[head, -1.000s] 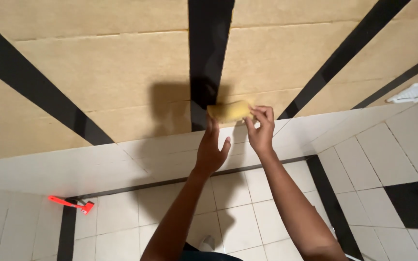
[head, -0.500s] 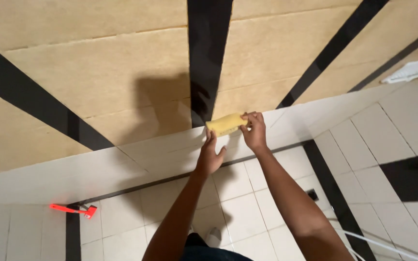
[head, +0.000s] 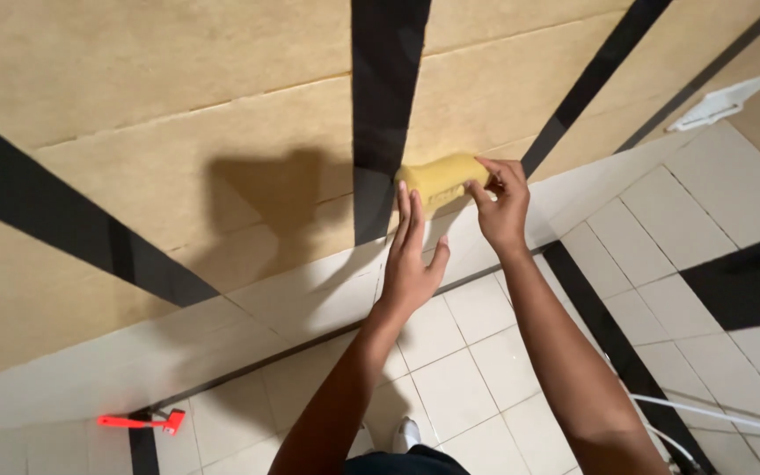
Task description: The person scrubs the tiled walls of a bathroom using a yellow sponge. They move systematically along the wall, cleaning the grout lines and tile surfaces from a standing position.
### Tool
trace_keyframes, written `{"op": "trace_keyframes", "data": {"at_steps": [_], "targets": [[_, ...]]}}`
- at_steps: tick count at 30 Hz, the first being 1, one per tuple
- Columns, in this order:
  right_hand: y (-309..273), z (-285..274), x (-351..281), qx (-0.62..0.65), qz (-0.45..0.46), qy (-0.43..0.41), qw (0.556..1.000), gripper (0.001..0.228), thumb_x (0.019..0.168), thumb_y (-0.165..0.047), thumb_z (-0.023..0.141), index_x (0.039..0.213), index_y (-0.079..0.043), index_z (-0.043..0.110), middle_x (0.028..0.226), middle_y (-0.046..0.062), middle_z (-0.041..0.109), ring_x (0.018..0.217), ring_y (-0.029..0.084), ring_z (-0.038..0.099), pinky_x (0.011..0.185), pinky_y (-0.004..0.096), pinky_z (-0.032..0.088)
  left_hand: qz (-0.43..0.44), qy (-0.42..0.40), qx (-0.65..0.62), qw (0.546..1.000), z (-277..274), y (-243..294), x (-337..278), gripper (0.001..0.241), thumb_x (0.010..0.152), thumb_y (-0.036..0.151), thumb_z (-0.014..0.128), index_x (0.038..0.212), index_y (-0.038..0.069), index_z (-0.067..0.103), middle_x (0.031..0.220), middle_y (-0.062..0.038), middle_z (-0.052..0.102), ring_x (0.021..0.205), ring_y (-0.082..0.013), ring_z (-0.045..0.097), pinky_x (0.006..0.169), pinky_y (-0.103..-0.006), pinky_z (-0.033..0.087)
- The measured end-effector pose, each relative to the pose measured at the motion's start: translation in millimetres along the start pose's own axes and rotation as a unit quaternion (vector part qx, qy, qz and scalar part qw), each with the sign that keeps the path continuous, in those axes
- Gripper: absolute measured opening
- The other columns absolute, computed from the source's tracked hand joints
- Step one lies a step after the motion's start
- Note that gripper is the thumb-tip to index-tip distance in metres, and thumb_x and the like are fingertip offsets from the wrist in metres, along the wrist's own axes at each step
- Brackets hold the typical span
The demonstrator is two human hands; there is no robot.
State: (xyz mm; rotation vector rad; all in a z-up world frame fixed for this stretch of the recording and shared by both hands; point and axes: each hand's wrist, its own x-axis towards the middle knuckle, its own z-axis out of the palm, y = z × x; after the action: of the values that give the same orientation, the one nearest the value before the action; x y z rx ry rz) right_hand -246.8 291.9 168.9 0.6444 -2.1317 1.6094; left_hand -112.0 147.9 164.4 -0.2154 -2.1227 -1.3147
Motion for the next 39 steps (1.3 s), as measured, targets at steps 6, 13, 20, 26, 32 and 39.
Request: {"op": "trace_keyframes", "data": {"at_steps": [6,13,20,26,32,39], "targets": [[3,11,-11,-0.015,0.001,0.035,0.999,0.041,0.093,0.006,0.076,0.132,-0.004,0.068,0.12,0.008,0.055,0.096,0.017,0.058,0.084,0.028,0.059,0.036,-0.004,0.057,0.998,3,-18,-1,0.087,0.099,0.014,0.064,0.165,0.002,0.009,0.171,-0.032,0.006,0.155,-0.0497,0.028,0.121,-0.0483,0.039],[47,17,-28,-0.022,-0.047,0.025,0.998,0.035,0.092,0.01,0.072,0.125,-0.002,0.069,0.127,0.012,0.054,0.118,0.022,0.062,0.089,0.03,0.06,-0.016,-0.035,0.085,0.996,30,-76,-31,0.086,0.095,0.015,0.066,0.163,0.0,0.016,0.169,-0.033,0.013,0.15,-0.0491,0.034,0.116,-0.0481,0.042],[80,9,-41,-0.027,-0.046,-0.011,0.999,0.033,0.09,0.011,0.071,0.121,0.001,0.068,0.124,0.013,0.054,0.11,0.023,0.064,0.084,0.029,0.062,-0.062,-0.011,0.116,0.991,57,-78,-46,0.086,0.091,0.014,0.068,0.161,-0.003,0.02,0.167,-0.031,0.019,0.148,-0.048,0.038,0.114,-0.0474,0.043],[115,-6,-43,-0.034,0.03,-0.076,0.996,0.032,0.085,0.008,0.075,0.116,0.001,0.067,0.118,0.012,0.056,0.091,0.021,0.065,0.077,0.029,0.061,-0.088,0.042,0.143,0.985,106,-100,-58,0.082,0.091,0.014,0.067,0.158,-0.003,0.022,0.169,-0.031,0.013,0.148,-0.0476,0.036,0.111,-0.0443,0.045],[128,-23,-32,-0.051,-0.01,-0.124,0.991,0.038,0.08,0.005,0.081,0.115,-0.002,0.07,0.112,0.011,0.057,0.084,0.019,0.061,0.068,0.031,0.056,-0.192,0.072,0.09,0.975,129,-90,-53,0.082,0.09,0.011,0.066,0.16,0.002,0.024,0.171,-0.026,0.011,0.15,-0.0404,0.035,0.114,-0.0422,0.043],[121,-44,2,0.061,-0.076,-0.11,0.989,0.031,0.086,-0.001,0.081,0.111,-0.002,0.064,0.111,0.009,0.056,0.084,0.019,0.06,0.07,0.029,0.052,-0.107,0.125,0.181,0.97,139,-65,-35,0.086,0.095,0.009,0.067,0.166,0.006,0.018,0.172,-0.022,0.008,0.156,-0.0432,0.027,0.123,-0.0473,0.032]]}}
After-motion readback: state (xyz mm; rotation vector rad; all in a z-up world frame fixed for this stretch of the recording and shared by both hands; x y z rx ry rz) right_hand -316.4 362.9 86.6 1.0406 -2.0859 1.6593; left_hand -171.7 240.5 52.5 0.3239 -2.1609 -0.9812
